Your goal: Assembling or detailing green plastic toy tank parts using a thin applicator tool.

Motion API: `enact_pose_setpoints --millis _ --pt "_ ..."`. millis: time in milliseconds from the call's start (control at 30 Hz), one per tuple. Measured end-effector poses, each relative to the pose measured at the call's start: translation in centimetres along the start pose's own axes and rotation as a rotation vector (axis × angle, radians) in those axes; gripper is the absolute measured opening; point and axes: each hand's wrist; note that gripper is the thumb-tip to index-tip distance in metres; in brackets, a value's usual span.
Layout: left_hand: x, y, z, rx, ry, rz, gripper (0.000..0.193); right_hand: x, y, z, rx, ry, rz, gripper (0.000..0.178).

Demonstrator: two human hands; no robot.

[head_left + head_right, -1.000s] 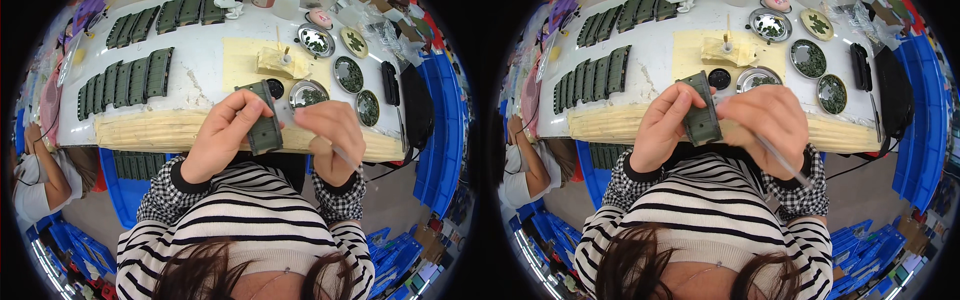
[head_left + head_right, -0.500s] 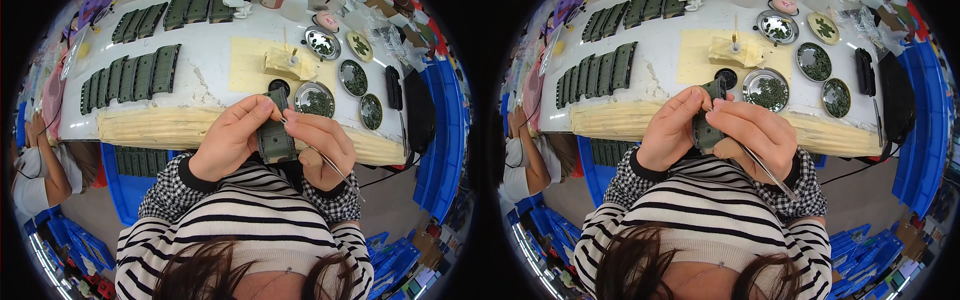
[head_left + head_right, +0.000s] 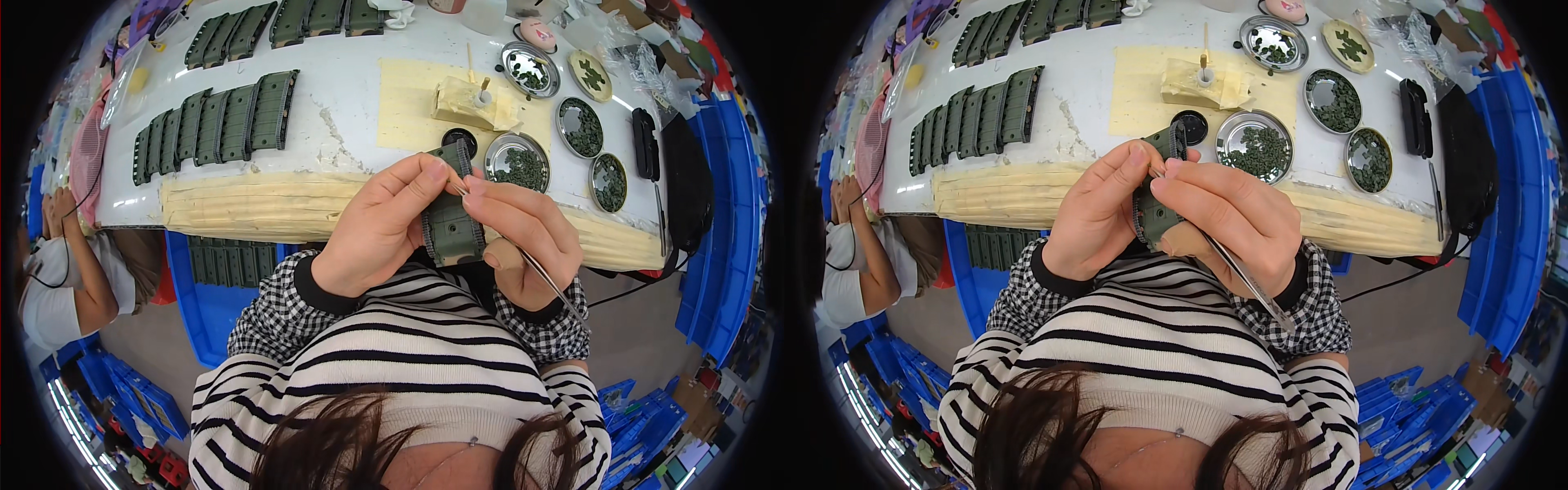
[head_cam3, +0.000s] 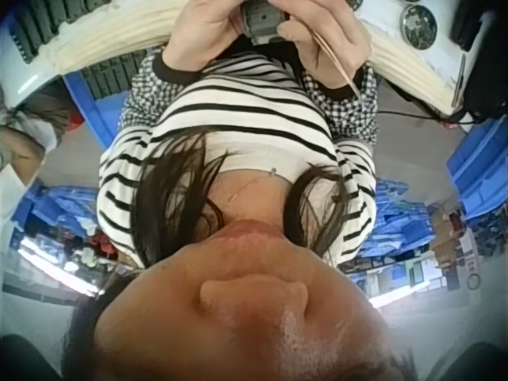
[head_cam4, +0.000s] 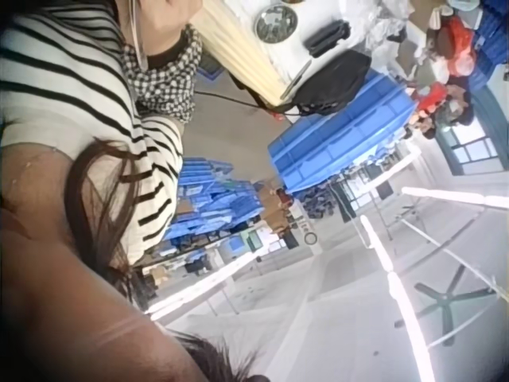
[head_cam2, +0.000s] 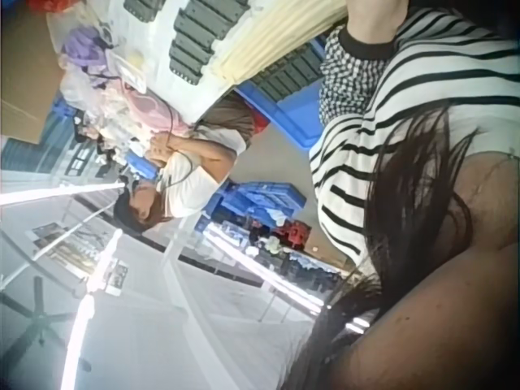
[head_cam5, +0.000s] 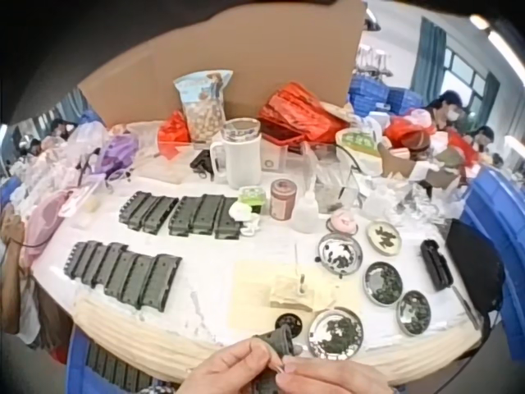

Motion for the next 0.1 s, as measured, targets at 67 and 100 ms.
enact_pose_setpoints --millis 67,100 --pt "-0.07 -0.01 -0.13 -0.013 -0.003 0.007 0.026 0.03 -0.03 0.0 -0.004 -0.007 0.001 0.034" --pt "-0.12 -0.01 -0.17 -0.016 -0.005 0.011 0.026 0.03 -0.05 0.01 -0.006 -0.008 0.001 0.034"
Point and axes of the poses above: each hand's wrist, its own y-axis away from the middle knuckle, its own z-axis out of the palm, x = y × z, and after that the axes turned 3 degrees about y, right-handed
